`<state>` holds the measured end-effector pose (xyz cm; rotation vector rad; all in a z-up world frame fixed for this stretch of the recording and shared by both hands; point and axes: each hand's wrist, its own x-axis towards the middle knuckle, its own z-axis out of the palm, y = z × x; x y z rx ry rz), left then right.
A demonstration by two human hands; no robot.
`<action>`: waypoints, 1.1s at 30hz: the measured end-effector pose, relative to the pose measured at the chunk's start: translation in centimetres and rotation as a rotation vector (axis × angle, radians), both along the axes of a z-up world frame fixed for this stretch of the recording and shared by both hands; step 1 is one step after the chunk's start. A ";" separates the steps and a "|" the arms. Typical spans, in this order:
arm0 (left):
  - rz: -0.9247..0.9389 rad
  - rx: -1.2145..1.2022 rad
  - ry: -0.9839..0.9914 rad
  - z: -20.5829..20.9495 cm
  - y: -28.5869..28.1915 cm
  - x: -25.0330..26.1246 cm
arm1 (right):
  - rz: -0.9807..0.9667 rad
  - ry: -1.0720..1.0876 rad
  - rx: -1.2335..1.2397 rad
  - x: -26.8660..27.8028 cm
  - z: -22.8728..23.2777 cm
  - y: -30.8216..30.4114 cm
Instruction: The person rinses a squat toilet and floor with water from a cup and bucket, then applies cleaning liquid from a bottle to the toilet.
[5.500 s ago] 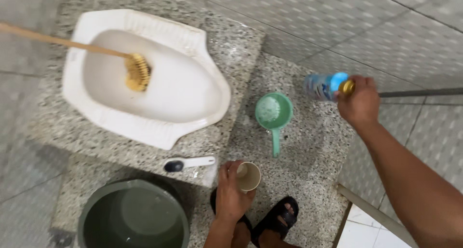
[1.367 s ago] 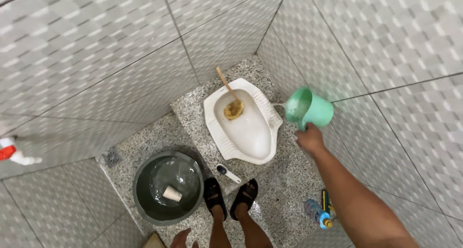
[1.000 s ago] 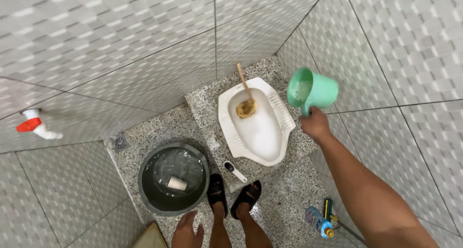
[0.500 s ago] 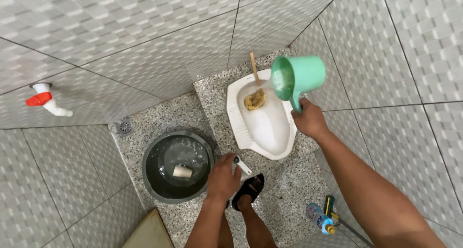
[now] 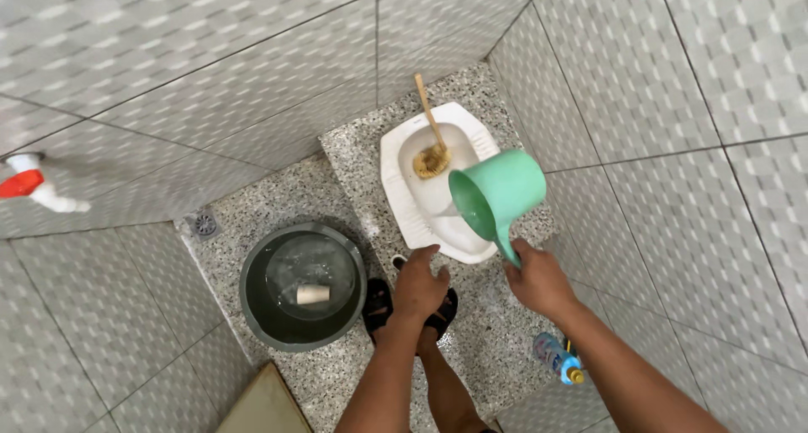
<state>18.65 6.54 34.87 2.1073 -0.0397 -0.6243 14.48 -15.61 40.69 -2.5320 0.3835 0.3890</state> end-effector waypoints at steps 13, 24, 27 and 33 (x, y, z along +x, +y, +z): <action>-0.206 -0.077 0.101 -1.7 -8.5 -4.4 | -0.183 0.000 -0.157 -6.7 1.7 -4.2; -0.082 -0.105 0.052 1.2 -7.1 -2.4 | -0.545 -0.060 0.673 -6.2 3.4 -4.0; -0.035 -0.105 0.086 1.7 -6.3 -1.6 | -0.839 -0.092 1.166 -6.8 4.2 -5.9; -0.069 -0.060 0.035 2.5 -4.8 -0.7 | -0.764 -0.130 1.446 -12.6 2.1 -7.3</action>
